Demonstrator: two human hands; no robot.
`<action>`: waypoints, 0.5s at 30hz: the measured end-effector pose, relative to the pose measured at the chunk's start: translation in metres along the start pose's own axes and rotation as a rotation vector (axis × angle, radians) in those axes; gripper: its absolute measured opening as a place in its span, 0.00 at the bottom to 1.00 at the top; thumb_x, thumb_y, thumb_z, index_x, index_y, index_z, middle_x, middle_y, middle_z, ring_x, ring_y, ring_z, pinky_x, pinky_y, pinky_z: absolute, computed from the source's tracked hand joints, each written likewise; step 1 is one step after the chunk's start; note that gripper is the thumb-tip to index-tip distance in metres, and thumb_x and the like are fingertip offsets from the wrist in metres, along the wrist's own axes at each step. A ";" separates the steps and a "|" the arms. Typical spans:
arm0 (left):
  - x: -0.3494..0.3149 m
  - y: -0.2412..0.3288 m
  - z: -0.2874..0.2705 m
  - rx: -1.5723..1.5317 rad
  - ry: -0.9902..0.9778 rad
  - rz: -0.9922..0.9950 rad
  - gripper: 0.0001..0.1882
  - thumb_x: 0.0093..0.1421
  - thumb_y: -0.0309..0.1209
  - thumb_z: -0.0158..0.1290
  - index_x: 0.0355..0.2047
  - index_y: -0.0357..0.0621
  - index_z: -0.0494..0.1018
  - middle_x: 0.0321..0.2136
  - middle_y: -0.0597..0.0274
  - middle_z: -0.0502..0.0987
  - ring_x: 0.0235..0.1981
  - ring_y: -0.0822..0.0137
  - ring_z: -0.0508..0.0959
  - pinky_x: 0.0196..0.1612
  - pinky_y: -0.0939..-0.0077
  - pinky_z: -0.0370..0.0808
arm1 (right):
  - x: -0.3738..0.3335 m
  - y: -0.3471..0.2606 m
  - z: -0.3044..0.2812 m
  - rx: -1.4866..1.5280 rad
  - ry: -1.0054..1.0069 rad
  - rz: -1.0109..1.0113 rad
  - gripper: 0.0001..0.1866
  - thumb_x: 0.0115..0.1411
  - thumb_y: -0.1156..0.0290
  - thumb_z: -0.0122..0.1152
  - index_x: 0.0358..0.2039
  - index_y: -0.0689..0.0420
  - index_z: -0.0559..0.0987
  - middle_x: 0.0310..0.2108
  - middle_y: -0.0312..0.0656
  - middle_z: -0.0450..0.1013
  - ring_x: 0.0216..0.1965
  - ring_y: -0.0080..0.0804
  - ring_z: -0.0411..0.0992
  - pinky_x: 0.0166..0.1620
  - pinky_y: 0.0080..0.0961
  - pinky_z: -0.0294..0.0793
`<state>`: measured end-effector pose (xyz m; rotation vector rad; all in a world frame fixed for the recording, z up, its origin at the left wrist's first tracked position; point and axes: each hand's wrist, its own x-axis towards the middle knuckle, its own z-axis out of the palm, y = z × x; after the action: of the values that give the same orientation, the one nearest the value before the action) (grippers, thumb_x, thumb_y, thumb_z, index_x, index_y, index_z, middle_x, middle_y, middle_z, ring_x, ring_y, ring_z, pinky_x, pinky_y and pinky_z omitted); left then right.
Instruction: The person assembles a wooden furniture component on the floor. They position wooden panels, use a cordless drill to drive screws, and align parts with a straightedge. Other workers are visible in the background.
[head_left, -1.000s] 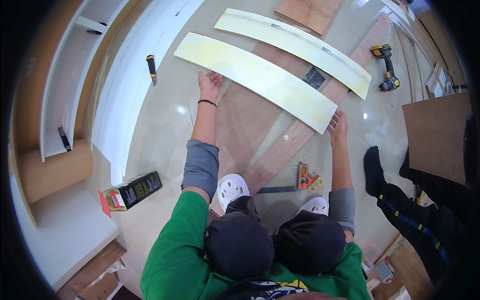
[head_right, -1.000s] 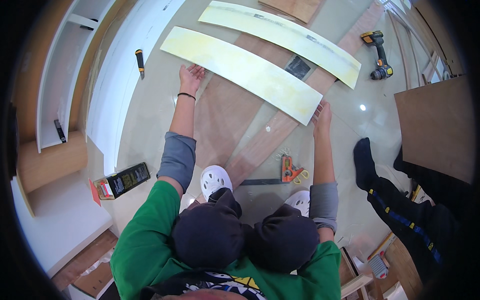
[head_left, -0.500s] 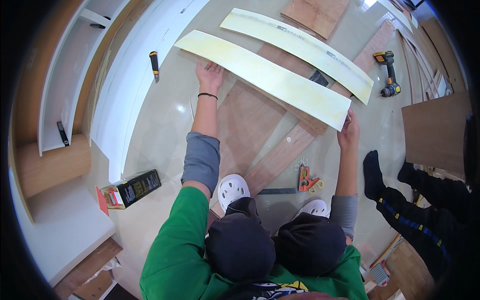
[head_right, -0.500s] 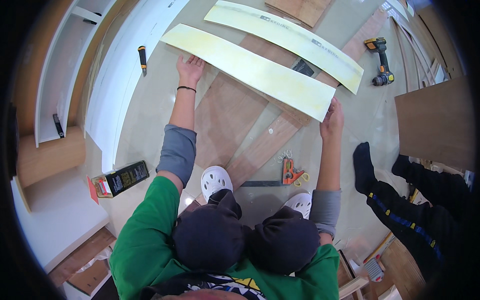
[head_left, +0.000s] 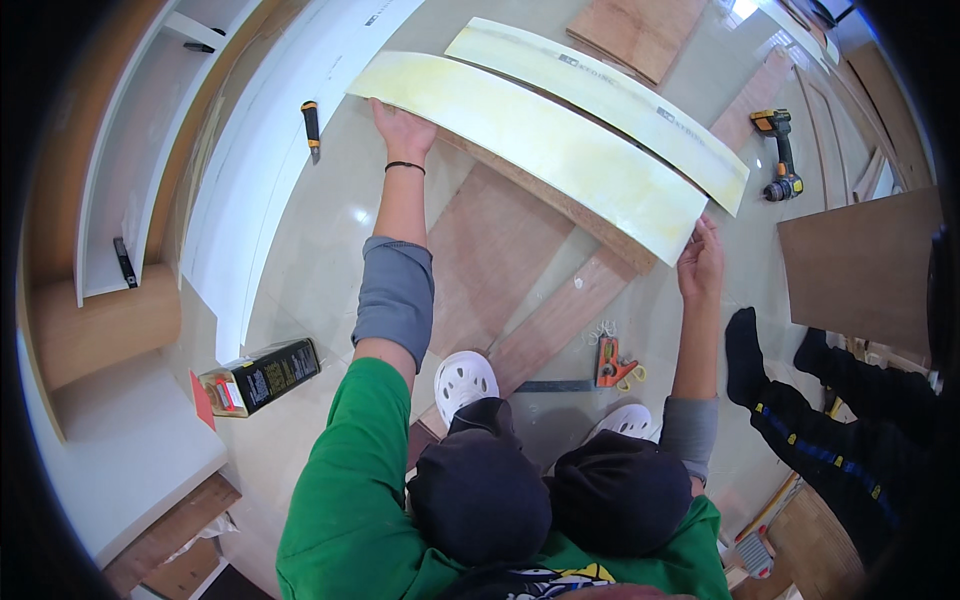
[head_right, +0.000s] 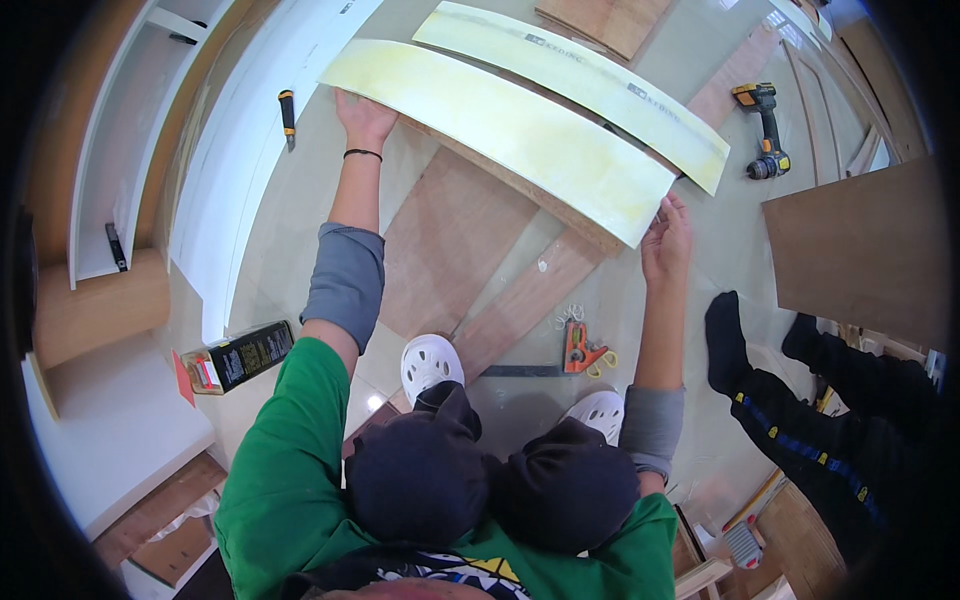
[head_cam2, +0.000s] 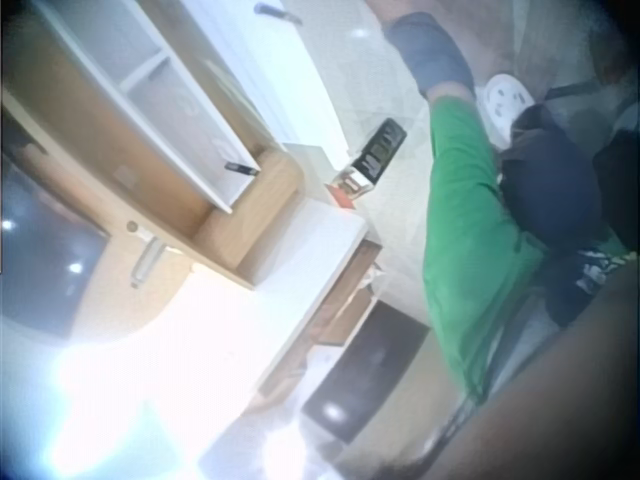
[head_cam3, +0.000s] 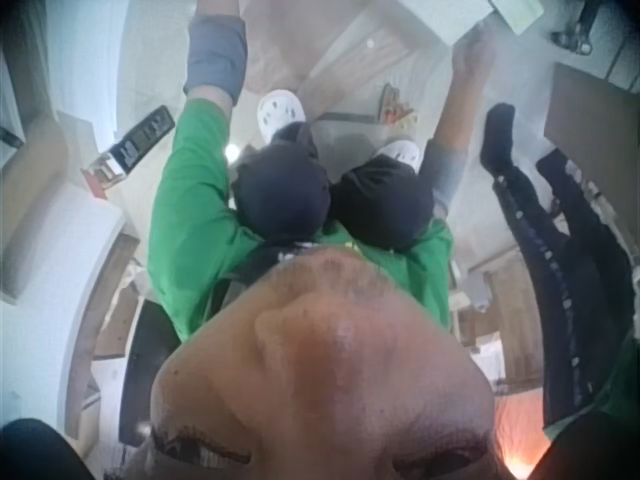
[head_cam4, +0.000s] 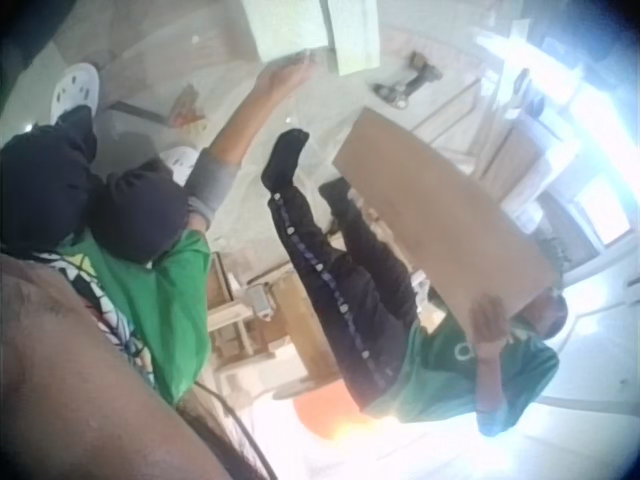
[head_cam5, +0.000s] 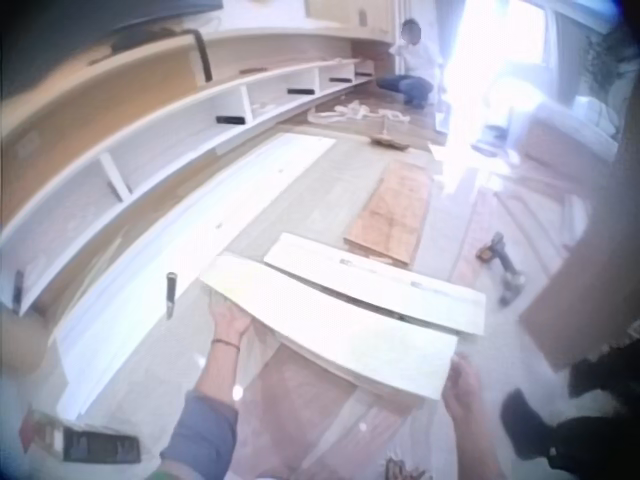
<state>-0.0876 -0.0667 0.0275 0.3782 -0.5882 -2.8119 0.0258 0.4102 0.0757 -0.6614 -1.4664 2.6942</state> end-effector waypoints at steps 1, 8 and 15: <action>0.000 -0.002 0.004 0.035 0.005 0.020 0.44 0.63 0.67 0.32 0.65 0.46 0.57 0.64 0.55 0.62 0.64 0.55 0.62 0.65 0.58 0.60 | 0.001 0.006 -0.002 0.005 0.020 0.021 0.12 0.67 0.76 0.46 0.50 0.64 0.67 0.46 0.46 0.72 0.48 0.31 0.73 0.53 0.27 0.75; 0.001 0.004 -0.005 0.065 0.093 -0.053 0.44 0.64 0.66 0.27 0.67 0.45 0.54 0.66 0.53 0.58 0.66 0.52 0.59 0.66 0.55 0.57 | 0.002 0.028 -0.010 0.000 0.049 0.128 0.14 0.68 0.74 0.46 0.52 0.63 0.66 0.49 0.44 0.72 0.50 0.31 0.72 0.54 0.26 0.73; 0.000 0.004 -0.010 0.047 0.142 -0.072 0.42 0.66 0.64 0.23 0.68 0.46 0.52 0.67 0.53 0.57 0.66 0.51 0.59 0.66 0.52 0.56 | 0.008 0.031 -0.011 0.031 0.049 0.110 0.13 0.68 0.76 0.45 0.51 0.65 0.66 0.47 0.47 0.72 0.49 0.33 0.72 0.55 0.28 0.72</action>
<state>-0.0838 -0.0735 0.0203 0.6146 -0.6212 -2.8129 0.0287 0.4035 0.0425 -0.8233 -1.4147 2.7535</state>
